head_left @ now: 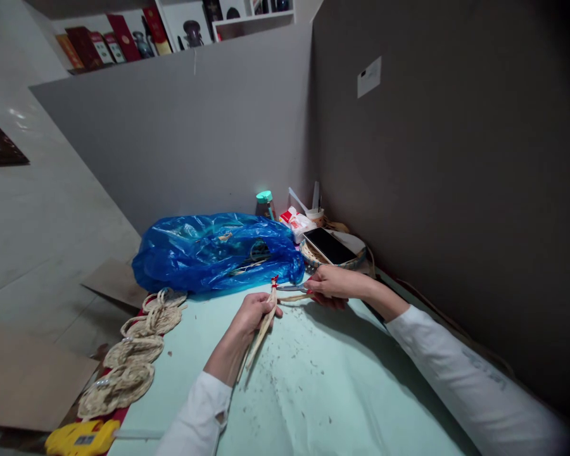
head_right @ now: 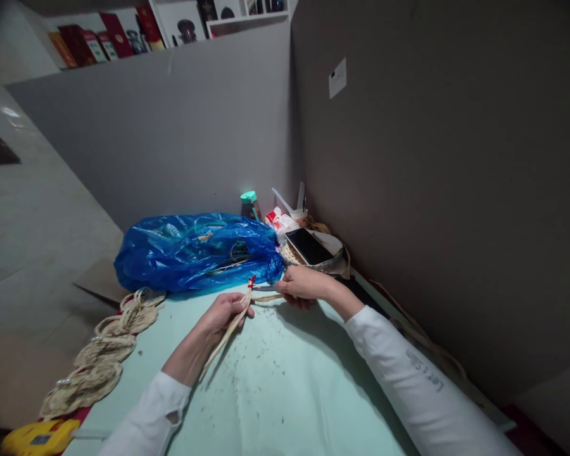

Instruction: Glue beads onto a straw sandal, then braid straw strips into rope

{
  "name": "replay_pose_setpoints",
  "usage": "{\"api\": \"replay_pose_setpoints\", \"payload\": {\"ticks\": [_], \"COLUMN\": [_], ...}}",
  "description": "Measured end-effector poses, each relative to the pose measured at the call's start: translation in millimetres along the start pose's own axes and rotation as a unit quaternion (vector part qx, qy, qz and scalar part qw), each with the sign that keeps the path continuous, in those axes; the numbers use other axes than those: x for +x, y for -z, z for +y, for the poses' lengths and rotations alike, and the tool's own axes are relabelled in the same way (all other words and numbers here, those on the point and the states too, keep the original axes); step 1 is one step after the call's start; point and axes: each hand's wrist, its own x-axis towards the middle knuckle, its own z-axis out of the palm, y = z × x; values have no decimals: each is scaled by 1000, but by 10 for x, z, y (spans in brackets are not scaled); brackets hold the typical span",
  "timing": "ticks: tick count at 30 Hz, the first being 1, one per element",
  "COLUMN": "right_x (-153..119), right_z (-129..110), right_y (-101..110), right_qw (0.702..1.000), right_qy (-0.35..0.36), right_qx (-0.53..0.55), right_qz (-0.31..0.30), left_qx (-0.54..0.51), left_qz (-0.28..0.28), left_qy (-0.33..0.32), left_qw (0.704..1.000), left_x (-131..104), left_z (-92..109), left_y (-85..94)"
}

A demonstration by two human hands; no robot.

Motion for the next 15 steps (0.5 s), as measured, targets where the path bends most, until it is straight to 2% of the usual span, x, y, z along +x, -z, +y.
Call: {"api": "replay_pose_setpoints", "payload": {"ticks": [2,4,6,7,12,15], "right_x": [-1,16,69,111,397,507], "right_z": [14,-19,-91,-133,-236,-175], "right_y": [57,61,-21,-95,-563,-691], "right_qw": [999,985,963,959,983,990], "right_qy": [1,11,24,32,77,81], "right_qx": [-30,-92,-139,-144,-77,-25], "right_qz": [45,147,230,243,146,111], "left_qx": [-3,-6,-9,-11,-27,-33], "left_qz": [-2,-6,-11,-13,-15,-17], "left_qy": [-3,-5,-9,-11,-16,-11], "left_qw": [1000,1000,1000,1000,999,999], "left_x": [9,16,20,21,21,27], "left_z": [-14,-27,-33,-33,-10,-2], "left_y": [-1,-3,-4,-5,-8,-3]}}
